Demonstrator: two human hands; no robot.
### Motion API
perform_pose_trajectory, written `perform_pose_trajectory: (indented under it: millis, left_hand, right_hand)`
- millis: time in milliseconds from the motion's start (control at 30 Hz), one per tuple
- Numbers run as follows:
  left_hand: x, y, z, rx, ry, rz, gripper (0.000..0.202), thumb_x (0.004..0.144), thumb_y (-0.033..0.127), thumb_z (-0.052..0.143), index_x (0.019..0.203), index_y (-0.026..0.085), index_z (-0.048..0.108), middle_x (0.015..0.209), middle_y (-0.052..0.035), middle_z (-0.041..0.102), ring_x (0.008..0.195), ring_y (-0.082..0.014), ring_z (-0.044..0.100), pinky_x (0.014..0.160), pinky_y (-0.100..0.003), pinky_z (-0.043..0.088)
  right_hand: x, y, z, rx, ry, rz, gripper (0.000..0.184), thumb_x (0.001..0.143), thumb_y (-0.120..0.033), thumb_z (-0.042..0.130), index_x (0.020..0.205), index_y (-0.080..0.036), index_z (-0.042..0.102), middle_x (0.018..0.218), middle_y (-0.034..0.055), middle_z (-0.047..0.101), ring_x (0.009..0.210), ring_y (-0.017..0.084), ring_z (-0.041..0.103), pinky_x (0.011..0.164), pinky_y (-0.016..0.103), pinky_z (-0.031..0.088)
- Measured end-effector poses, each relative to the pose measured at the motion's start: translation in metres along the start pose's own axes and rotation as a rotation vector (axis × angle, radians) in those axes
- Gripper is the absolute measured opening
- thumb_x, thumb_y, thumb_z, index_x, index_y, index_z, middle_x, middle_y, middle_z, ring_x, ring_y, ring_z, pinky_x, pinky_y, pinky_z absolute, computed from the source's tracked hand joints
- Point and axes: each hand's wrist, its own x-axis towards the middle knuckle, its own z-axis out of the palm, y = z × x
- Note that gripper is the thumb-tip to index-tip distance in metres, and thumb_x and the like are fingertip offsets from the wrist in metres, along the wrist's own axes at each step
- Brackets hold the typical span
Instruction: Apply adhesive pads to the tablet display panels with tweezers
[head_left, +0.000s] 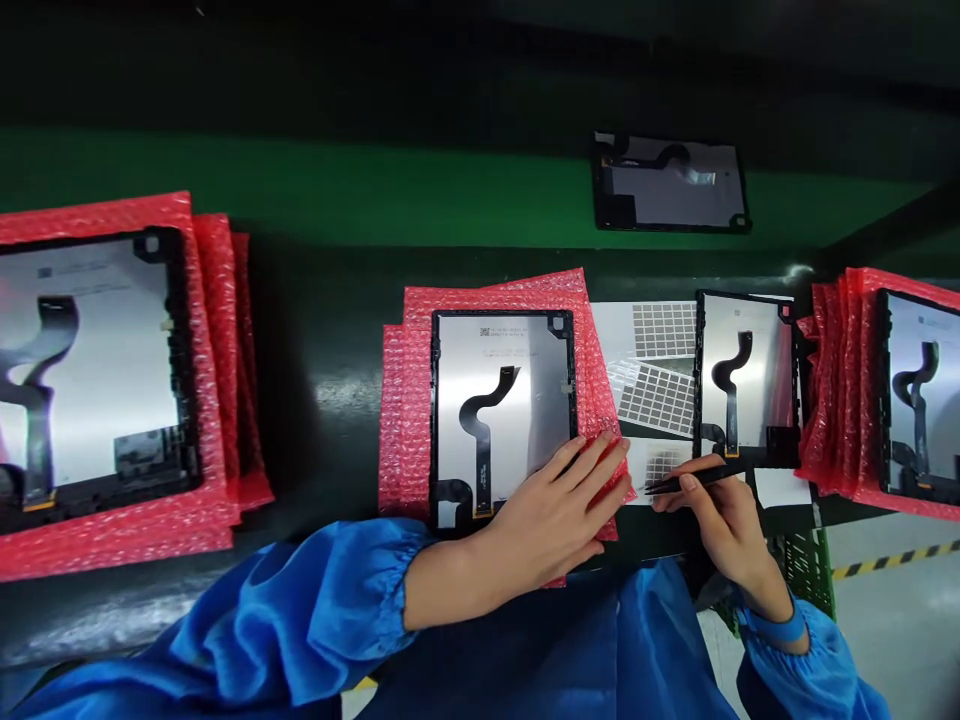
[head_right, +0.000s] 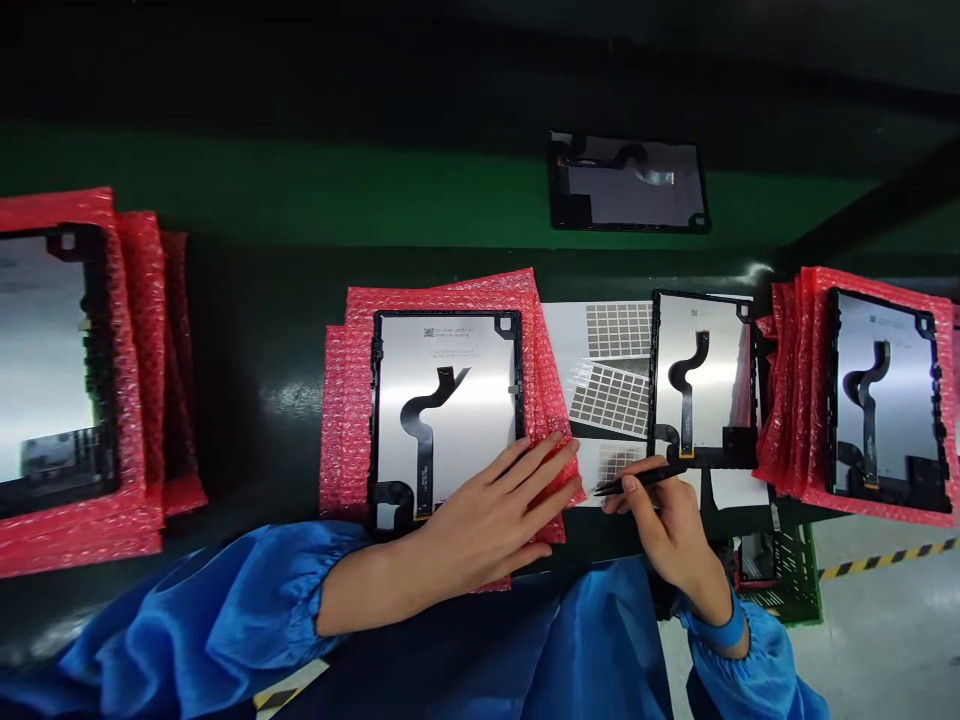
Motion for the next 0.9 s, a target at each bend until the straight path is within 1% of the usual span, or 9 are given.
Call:
perform_pose_trajectory:
  millis: [133, 233, 333, 500, 767, 900]
  left_hand:
    - [-0.001, -0.004, 0.003, 0.022, 0.021, 0.014, 0.065, 0.092, 0.058, 0.075, 0.135, 0.011, 0.067, 0.171, -0.018, 0.04, 0.156, -0.0406, 0.039, 0.126, -0.053, 0.033]
    - [-0.001, -0.005, 0.002, 0.014, 0.017, 0.023, 0.059, 0.091, 0.059, 0.076, 0.127, 0.012, 0.07, 0.168, -0.0145, 0.046, 0.155, -0.0403, 0.041, 0.126, -0.054, 0.034]
    - [0.0, -0.005, 0.001, 0.006, 0.003, 0.029, 0.058, 0.092, 0.059, 0.075, 0.126, 0.013, 0.07, 0.164, -0.014, 0.051, 0.154, -0.0398, 0.043, 0.127, -0.055, 0.034]
    - [0.001, -0.004, 0.003, -0.019, 0.012, 0.016, 0.058, 0.09, 0.058, 0.078, 0.126, 0.013, 0.07, 0.164, -0.0144, 0.051, 0.153, -0.0404, 0.044, 0.127, -0.055, 0.034]
    - [0.001, -0.005, 0.005, -0.034, 0.023, 0.009, 0.059, 0.089, 0.058, 0.079, 0.126, 0.013, 0.07, 0.164, -0.0149, 0.05, 0.154, -0.0401, 0.041, 0.127, -0.054, 0.032]
    - [0.002, -0.004, 0.003, -0.017, 0.025, 0.01, 0.06, 0.089, 0.059, 0.079, 0.126, 0.013, 0.07, 0.163, -0.0141, 0.052, 0.154, -0.0403, 0.042, 0.127, -0.053, 0.031]
  right_hand:
    - [-0.004, 0.004, 0.008, -0.034, 0.029, -0.023, 0.022, 0.107, -0.045, 0.061, 0.106, -0.024, 0.07, 0.085, 0.0058, 0.078, 0.075, 0.025, 0.079, 0.071, 0.038, 0.066]
    - [-0.004, 0.006, 0.011, -0.065, 0.057, -0.059, 0.024, 0.107, -0.045, 0.06, 0.106, -0.024, 0.07, 0.085, 0.0052, 0.077, 0.073, 0.023, 0.078, 0.068, 0.036, 0.065]
    - [-0.002, 0.006, 0.012, -0.096, 0.06, -0.072, 0.026, 0.108, -0.046, 0.059, 0.106, -0.023, 0.07, 0.082, 0.005, 0.076, 0.07, 0.022, 0.076, 0.066, 0.035, 0.065]
    - [0.0, 0.002, 0.013, -0.132, 0.061, -0.077, 0.027, 0.107, -0.047, 0.059, 0.106, -0.023, 0.07, 0.084, 0.0051, 0.075, 0.066, 0.021, 0.074, 0.063, 0.034, 0.063]
    - [-0.001, 0.011, 0.009, -0.135, 0.023, -0.045, 0.024, 0.109, -0.045, 0.058, 0.109, -0.023, 0.067, 0.083, 0.0045, 0.076, 0.071, 0.023, 0.076, 0.066, 0.035, 0.061]
    - [0.001, 0.008, 0.008, -0.143, 0.012, -0.039, 0.023, 0.109, -0.044, 0.058, 0.108, -0.023, 0.067, 0.079, 0.0031, 0.074, 0.069, 0.021, 0.074, 0.065, 0.034, 0.06]
